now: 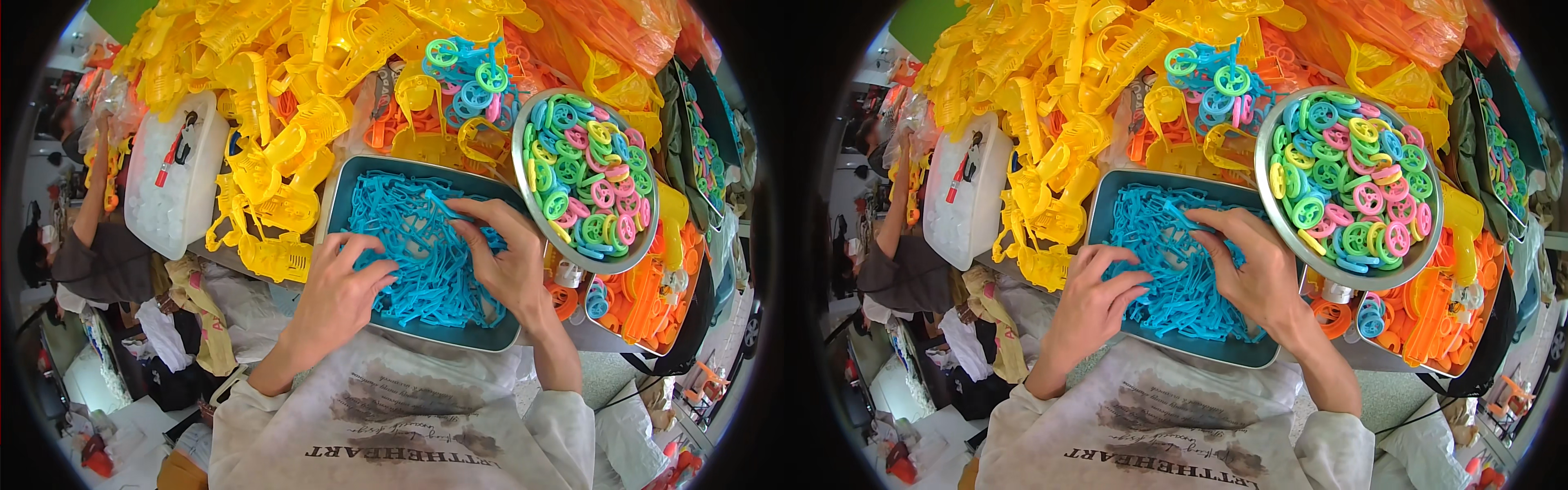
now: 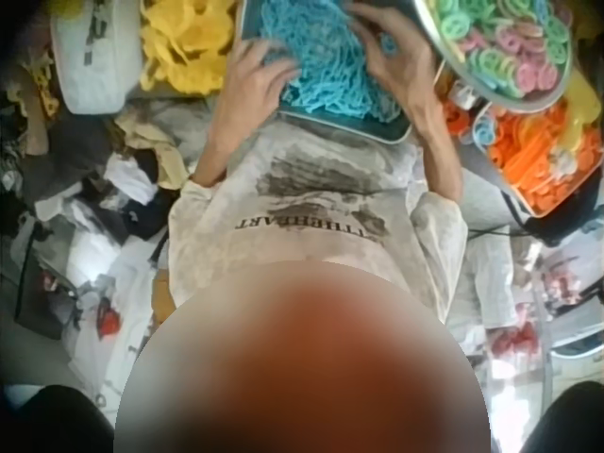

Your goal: The recorder is assembling small colorful plastic rings and sorting them into containers at a workbench.

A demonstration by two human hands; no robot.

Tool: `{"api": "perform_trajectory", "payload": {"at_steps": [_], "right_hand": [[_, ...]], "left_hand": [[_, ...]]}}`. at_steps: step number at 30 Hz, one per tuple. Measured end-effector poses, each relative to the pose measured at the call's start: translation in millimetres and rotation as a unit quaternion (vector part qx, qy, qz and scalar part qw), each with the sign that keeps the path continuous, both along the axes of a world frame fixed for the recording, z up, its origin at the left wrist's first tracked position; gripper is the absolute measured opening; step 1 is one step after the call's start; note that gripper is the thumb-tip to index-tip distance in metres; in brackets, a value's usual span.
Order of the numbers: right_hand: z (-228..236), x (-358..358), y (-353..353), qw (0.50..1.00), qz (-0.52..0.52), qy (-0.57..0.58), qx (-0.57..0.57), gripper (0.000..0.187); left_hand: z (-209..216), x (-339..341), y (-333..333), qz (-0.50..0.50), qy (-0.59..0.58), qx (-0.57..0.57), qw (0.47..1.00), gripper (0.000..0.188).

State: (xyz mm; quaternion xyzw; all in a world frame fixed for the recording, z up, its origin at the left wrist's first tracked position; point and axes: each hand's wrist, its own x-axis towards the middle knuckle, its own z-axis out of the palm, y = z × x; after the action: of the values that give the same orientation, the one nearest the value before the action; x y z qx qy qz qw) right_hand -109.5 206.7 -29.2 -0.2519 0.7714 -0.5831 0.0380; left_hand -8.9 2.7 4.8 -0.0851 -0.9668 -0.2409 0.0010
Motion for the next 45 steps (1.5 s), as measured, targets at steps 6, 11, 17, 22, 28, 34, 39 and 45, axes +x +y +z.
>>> {"api": "perform_trajectory", "payload": {"at_steps": [6, 11, 17, 22, 28, 34, 39, 45], "right_hand": [[0.0, -0.8, -0.4, 1.000, -0.003, 0.001, 0.000, 0.024], [1.5, -0.1, -1.5, 1.000, -0.002, 0.006, 0.001, 0.024], [0.9, -1.2, -1.2, 1.000, 0.000, 0.007, 0.005, 0.024], [1.5, 0.4, -1.4, 1.000, 0.002, 0.015, 0.001, 0.025], [-0.5, 0.1, -1.1, 1.000, -0.001, 0.011, -0.001, 0.027], [2.0, 0.9, -1.3, 1.000, 0.002, 0.012, 0.000, 0.027], [-1.5, -1.9, -2.2, 1.000, -0.004, 0.012, -0.004, 0.026], [2.3, 0.0, -0.7, 1.000, 0.002, -0.005, 0.008, 0.025]], "left_hand": [[-6.0, -7.9, 1.5, 0.010, -0.011, 0.017, 1.000, 0.016], [-14.4, -19.0, -3.8, 0.078, 0.039, 0.020, 0.996, 0.027], [-11.3, -14.9, -5.4, 0.021, 0.003, -0.027, 0.999, 0.038], [-5.7, -11.0, -9.9, 0.019, -0.009, -0.001, 1.000, 0.037], [-4.2, -10.0, -13.7, -0.010, -0.014, 0.005, 1.000, 0.035], [-3.9, -15.1, -12.4, 0.031, -0.021, 0.026, 0.999, 0.037], [-12.3, -28.1, 0.0, 0.065, 0.041, -0.018, 0.997, 0.038], [-11.9, -17.7, -13.2, 0.020, -0.009, -0.027, 0.999, 0.054]]}}
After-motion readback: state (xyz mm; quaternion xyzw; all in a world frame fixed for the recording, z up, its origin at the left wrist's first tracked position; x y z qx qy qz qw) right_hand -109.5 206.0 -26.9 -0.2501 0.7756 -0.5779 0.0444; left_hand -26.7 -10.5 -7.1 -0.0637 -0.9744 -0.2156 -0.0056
